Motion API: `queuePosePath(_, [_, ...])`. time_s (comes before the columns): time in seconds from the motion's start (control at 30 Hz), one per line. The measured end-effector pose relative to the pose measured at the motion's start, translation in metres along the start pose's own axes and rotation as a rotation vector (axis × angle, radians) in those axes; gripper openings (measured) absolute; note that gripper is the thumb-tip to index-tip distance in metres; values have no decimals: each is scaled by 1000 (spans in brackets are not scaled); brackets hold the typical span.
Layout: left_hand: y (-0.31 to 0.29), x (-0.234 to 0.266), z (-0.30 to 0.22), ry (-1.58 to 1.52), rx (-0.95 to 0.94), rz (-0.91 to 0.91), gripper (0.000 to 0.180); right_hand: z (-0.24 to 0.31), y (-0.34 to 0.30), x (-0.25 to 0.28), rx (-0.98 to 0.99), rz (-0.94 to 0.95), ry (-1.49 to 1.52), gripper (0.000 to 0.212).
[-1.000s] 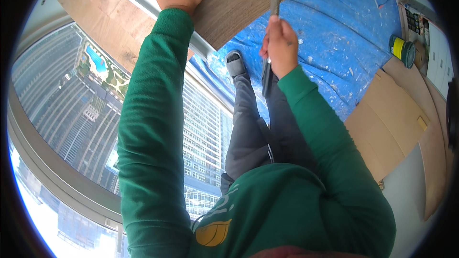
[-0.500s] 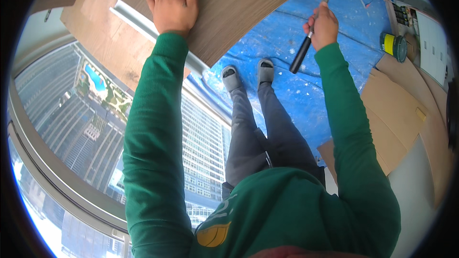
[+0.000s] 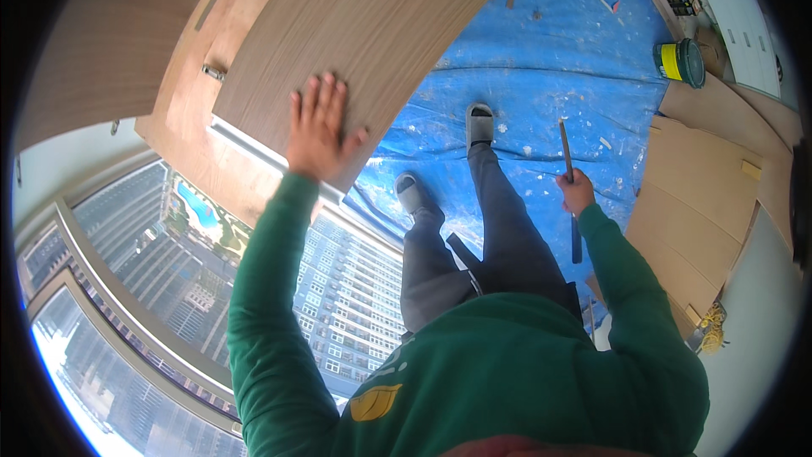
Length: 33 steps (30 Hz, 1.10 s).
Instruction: The person wipes a wooden cabinet door with a cloth, then uses a hammer to tap along the edge of the door. The person continues to tap the door with the hammer while holding it in place.
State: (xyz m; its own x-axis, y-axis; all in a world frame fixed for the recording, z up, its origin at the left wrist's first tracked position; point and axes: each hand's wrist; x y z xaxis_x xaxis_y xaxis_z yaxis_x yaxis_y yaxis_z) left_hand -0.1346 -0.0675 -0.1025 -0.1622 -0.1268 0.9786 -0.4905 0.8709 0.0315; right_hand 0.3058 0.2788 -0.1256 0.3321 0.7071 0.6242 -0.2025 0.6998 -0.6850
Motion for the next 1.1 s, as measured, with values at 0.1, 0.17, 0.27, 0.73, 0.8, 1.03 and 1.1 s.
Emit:
queuePosePath(0.1, [-1, -17, -48, -4, -90, 142, 73, -41, 38, 15, -100, 32, -55, 24])
queuePosePath(0.17, [29, -30, -70, -20, -99, 98, 70, -59, 69, 26, -140, 40, -53, 25])
queuePosePath(0.27, [102, -41, -102, -44, -128, 61, 70, -68, 93, 45, -145, 18, 3, 25])
queuePosePath(0.73, [368, -111, -259, -393, -435, -74, 63, -51, 169, 138, -157, 32, 126, 23])
queuePosePath(0.8, [375, -89, -256, -356, -235, -196, 63, -50, 173, 144, -173, 44, 147, 23])
queuePosePath(1.03, [286, -72, -155, -36, 474, -226, 69, -47, 212, 143, -144, 142, 75, 22])
queuePosePath(1.1, [245, -63, -159, -80, 609, -226, 70, -36, 220, 142, -124, 155, 62, 22])
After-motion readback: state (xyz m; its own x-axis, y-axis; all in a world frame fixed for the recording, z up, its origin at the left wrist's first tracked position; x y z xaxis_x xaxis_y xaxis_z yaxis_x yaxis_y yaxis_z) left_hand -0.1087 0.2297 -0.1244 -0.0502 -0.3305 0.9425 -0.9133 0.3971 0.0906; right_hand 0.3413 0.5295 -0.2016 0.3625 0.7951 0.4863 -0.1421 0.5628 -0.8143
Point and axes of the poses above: each hand's wrist, its own y-axis towards the middle knuckle, its own x-axis out of the back of the hand, z = x × y, and after that the axes turned 2 degrees about -z, right-handed
